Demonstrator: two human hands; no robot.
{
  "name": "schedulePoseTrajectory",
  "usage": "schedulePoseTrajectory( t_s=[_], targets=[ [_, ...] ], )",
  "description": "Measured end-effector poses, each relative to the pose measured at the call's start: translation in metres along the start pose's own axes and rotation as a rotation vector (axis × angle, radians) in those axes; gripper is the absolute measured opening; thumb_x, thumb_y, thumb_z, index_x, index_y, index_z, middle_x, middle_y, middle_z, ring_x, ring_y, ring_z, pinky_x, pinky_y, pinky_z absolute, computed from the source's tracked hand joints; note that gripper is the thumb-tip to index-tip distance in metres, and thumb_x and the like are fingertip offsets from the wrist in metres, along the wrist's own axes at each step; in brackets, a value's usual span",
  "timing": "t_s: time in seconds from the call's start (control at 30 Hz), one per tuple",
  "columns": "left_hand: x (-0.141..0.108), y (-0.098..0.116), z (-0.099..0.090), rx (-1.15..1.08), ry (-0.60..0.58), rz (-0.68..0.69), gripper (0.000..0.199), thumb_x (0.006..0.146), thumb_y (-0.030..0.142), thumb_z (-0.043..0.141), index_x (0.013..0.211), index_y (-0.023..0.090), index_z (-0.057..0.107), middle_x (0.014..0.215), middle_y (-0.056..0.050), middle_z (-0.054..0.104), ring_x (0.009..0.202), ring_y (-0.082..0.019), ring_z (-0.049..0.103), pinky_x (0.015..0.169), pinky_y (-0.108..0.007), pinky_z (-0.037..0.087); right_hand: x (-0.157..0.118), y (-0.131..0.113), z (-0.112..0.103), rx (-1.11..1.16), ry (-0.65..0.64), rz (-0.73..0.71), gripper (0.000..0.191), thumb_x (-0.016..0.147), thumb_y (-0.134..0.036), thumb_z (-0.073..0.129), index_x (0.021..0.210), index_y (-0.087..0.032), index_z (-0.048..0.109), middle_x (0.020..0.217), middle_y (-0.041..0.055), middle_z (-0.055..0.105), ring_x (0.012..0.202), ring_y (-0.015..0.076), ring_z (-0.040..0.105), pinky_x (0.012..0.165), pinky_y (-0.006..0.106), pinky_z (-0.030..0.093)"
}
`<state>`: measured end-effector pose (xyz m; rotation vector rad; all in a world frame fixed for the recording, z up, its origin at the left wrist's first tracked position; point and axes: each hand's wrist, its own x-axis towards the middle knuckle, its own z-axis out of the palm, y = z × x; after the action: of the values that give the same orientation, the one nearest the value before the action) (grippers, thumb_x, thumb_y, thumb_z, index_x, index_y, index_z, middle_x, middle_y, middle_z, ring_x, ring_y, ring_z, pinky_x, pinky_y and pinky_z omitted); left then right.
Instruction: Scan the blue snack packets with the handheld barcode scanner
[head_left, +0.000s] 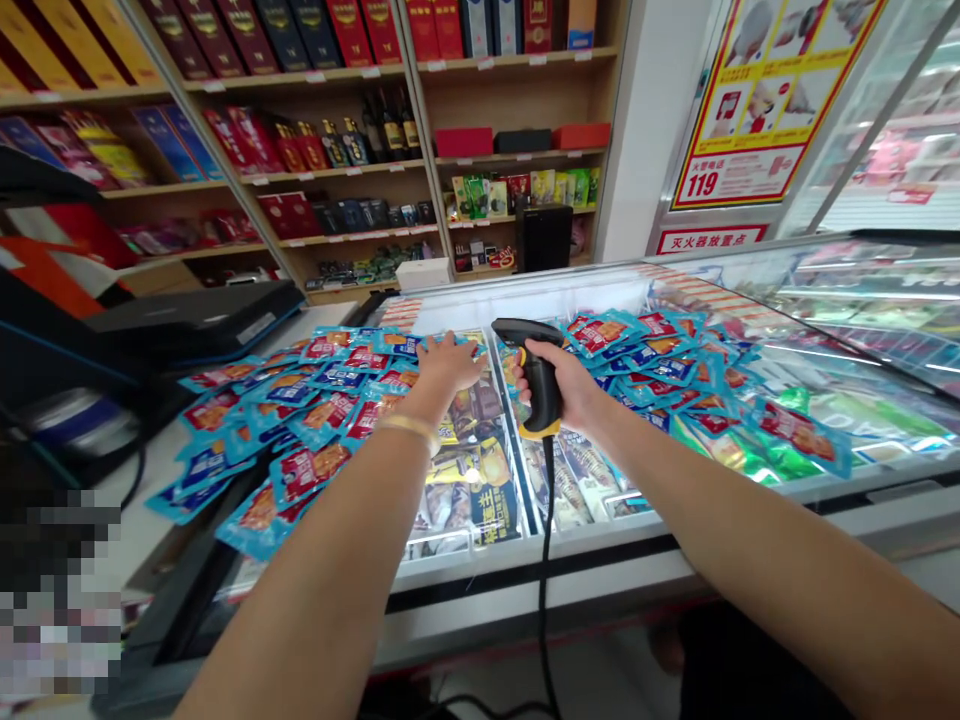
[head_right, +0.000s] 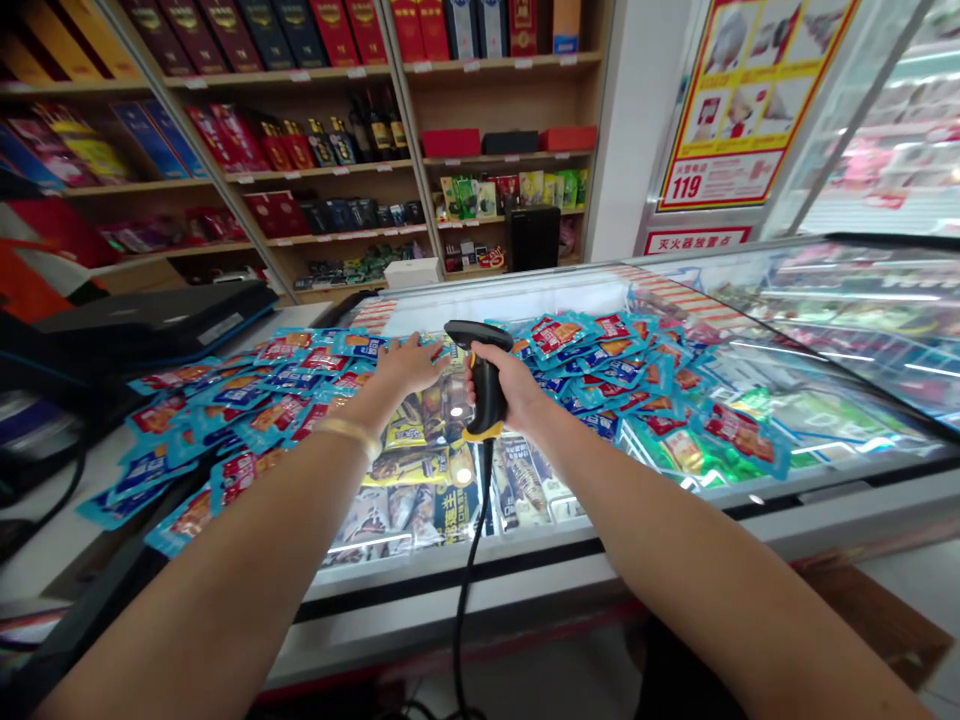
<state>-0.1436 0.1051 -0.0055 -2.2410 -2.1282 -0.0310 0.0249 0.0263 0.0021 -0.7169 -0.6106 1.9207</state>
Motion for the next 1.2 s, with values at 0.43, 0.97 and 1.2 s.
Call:
schedulePoseTrajectory(
  t_s=[0.43, 0.97, 1.2],
  targets=[
    [-0.066, -0.007, -0.011, -0.029, -0.028, 0.234, 0.046, 0.087, 0.037, 0.049, 0.131, 0.026, 0.058, 0.141, -0.011, 0.053, 0.122, -0.034, 0.055, 0.099, -0.047, 0.044, -0.01, -0.001, -0.001, 0.009, -0.008, 0.011, 0.019, 0.089, -0.03, 0.053, 0.077, -0.016, 0.056, 0.058, 0.0012, 0.055, 0.045, 0.0095, 0.047, 0.039, 0.018, 0.042],
    [-0.081, -0.028, -0.011, -0.64, 0.364, 0.012, 0.042, 0.088, 0.024, 0.042, 0.123, 0.014, 0.063, 0.107, -0.009, 0.071, 0.106, -0.026, 0.064, 0.096, -0.037, 0.048, -0.013, 0.001, 0.002, -0.052, -0.066, 0.019, 0.024, 0.091, -0.03, 0.05, 0.074, -0.014, 0.058, 0.059, 0.0016, 0.054, 0.047, 0.009, 0.048, 0.04, 0.018, 0.043],
    [-0.08, -0.022, -0.014, -1.614, 0.373, -0.181, 0.028, 0.088, 0.03, 0.048, 0.112, 0.021, 0.061, 0.083, 0.0, 0.069, 0.084, -0.018, 0.069, 0.083, -0.043, 0.058, -0.014, 0.002, 0.003, -0.062, -0.087, 0.034, 0.025, 0.091, -0.03, 0.05, 0.075, -0.013, 0.059, 0.06, 0.002, 0.054, 0.047, 0.009, 0.048, 0.04, 0.018, 0.043]
  ],
)
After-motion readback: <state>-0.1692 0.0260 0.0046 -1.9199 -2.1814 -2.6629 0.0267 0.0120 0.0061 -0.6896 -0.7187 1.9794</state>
